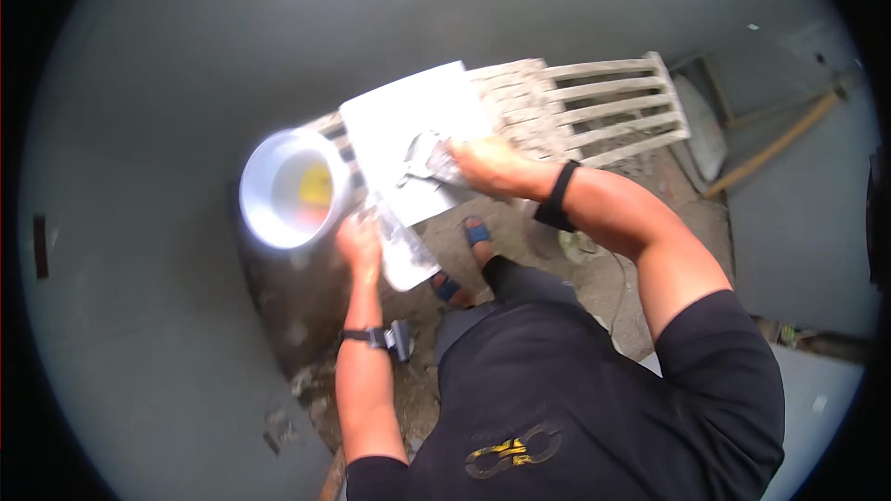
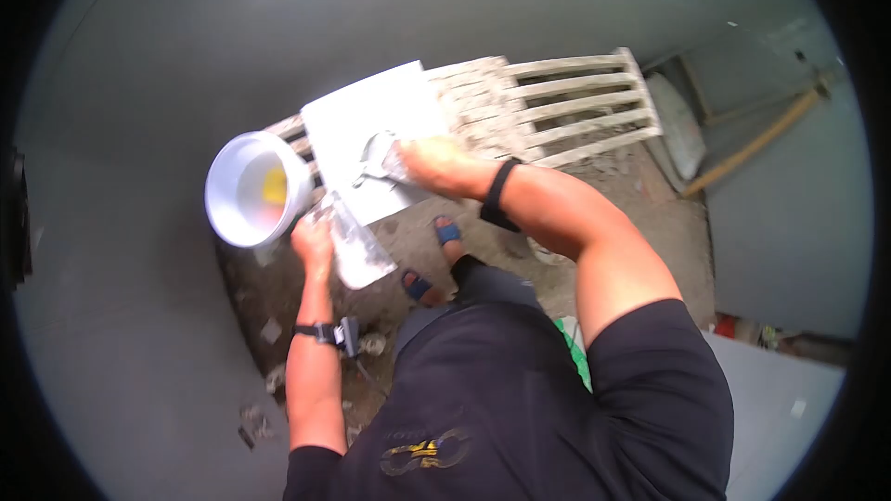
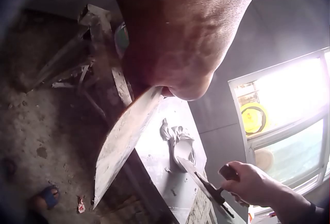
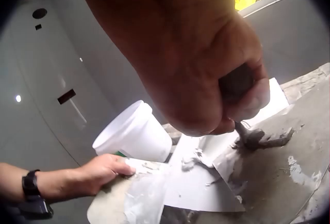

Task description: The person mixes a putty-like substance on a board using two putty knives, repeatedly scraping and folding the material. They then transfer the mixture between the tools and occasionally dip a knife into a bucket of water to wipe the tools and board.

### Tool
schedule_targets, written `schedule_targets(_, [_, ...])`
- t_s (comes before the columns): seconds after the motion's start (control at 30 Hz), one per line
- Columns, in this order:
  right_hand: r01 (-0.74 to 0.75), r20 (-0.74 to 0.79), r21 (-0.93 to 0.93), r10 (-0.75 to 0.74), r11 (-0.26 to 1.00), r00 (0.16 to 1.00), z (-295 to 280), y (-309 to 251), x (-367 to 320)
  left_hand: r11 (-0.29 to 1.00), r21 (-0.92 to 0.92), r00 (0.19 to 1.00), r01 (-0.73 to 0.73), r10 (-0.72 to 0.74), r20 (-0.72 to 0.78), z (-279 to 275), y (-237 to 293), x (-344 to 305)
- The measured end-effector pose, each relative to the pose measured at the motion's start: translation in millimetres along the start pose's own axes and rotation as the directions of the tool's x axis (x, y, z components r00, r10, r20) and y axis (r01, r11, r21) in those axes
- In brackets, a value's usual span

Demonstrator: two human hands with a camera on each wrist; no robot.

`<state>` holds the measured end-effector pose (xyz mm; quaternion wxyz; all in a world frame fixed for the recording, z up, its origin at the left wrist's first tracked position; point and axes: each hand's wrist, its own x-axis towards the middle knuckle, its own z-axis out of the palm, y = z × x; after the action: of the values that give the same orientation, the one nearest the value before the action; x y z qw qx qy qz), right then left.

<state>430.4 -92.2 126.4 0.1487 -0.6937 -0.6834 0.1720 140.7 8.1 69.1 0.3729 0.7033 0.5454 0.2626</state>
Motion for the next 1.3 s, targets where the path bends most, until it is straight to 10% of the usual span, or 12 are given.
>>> schedule_targets(0.1, [0.021,-0.088,0.251,0.002,0.968,0.996,-19.2,-11.3,2.7,0.979,0.106,0.973,0.175,-0.188,0.134,-14.6,29.8,-1.5])
schedule_targets(0.17, [-0.039,-0.158,0.681,0.199,0.731,0.967,-31.8,-41.2,5.7,0.997,0.080,0.998,0.010,-0.015,0.068,7.9,-32.3,7.3])
schedule_targets(0.2, [-0.155,-0.134,0.589,0.285,0.793,0.949,-17.6,-36.1,11.2,1.000,0.009,0.996,0.008,-0.009,0.091,10.6,-41.1,9.7])
schedule_targets(0.23, [-0.198,0.012,0.002,0.198,0.980,0.980,1.5,-28.6,23.3,0.998,-0.062,0.994,0.010,-0.003,0.113,12.0,-49.1,11.7])
schedule_targets(0.47, [-0.182,0.219,-0.111,0.203,0.977,0.954,-53.5,-39.2,15.6,0.997,0.073,0.995,-0.015,0.007,0.104,12.8,-40.8,23.0])
schedule_targets(0.53, [-0.336,0.208,0.149,0.302,0.930,0.930,-30.4,-12.1,9.4,0.996,0.074,0.984,0.052,-0.063,0.168,4.8,-29.2,16.5])
schedule_targets(0.63, [-0.462,0.294,0.575,0.357,0.675,0.887,-3.3,9.1,-21.4,0.999,-0.043,0.975,-0.021,0.030,0.219,4.6,-45.3,16.9])
schedule_targets(0.67, [-0.605,0.575,0.791,0.445,-0.090,0.686,-3.6,4.7,-31.0,0.994,-0.109,0.982,-0.013,0.033,0.188,13.7,-68.3,18.8])
schedule_targets(0.73, [-0.616,0.662,0.490,-0.196,-0.617,0.723,84.2,92.8,-43.6,0.987,0.113,0.972,0.117,-0.137,0.192,-15.2,-3.0,2.4])
schedule_targets(0.8, [-0.416,0.727,0.597,0.244,-0.686,0.642,66.1,47.7,-64.1,0.988,0.130,0.988,0.088,-0.104,0.117,-9.7,-11.3,6.6])
schedule_targets(1.07, [-0.324,0.638,0.574,0.162,-0.752,0.753,137.2,46.5,-97.7,1.000,-0.015,0.998,0.019,-0.018,0.067,4.8,-20.2,7.9])
schedule_targets(1.3, [-0.160,0.730,0.538,0.362,-0.828,0.579,93.6,3.3,-6.8,0.998,-0.004,0.992,0.067,-0.066,0.103,-0.7,-4.2,1.6])
